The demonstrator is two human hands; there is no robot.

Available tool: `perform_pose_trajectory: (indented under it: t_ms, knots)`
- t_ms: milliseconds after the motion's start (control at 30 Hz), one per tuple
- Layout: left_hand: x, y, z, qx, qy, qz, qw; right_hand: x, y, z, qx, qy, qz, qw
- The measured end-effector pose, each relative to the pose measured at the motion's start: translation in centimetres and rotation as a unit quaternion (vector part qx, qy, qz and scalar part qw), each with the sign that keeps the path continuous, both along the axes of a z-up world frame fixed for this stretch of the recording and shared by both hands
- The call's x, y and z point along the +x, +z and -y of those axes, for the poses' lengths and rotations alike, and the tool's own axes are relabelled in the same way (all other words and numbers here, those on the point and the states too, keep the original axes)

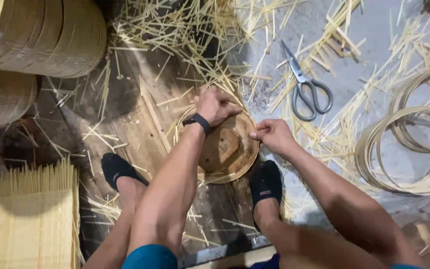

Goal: The person sits on the floor weaving a bamboo basket lid. They weave thin bamboo strips into a flat woven panel, fit a circular bamboo rim around the panel, trim excess strips with scissors, and press the woven piece onto a round wooden form, handling bamboo strips, scissors, and a wooden mold.

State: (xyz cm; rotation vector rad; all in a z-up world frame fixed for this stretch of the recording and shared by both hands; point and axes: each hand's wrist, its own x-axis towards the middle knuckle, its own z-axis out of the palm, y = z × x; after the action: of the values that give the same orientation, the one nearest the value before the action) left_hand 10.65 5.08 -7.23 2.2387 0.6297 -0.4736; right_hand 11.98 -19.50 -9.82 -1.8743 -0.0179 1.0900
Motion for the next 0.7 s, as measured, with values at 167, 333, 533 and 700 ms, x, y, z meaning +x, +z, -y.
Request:
perform_pose_trajectory:
  t_ms: [167, 333, 533, 700]
  knots:
    - [0.0, -0.5, 0.8, 0.051, -0.005, 0.046, 0.998, 0.4, -0.1, -0.6, -0.013, -0.037, -0.027, 0.999]
    - [-0.5, 0.8, 0.9, 0.035, -0.011, 0.075, 0.997, -0.3, 1.7, -1.5, -0.082, -0.026, 0.042, 0.995]
    - [-5.3, 1.8, -3.4, -0.004, 0.18, 0.112, 0.977, -0.4, 1.8, 0.6, -0.078, 0.067, 0.181, 0.978]
    - [-18.5, -3.9, -8.7, -0.007, 0.269, 0.012, 0.963, 0.0, -1.1, 4.1, -0.001, 0.065, 0.096, 0.993]
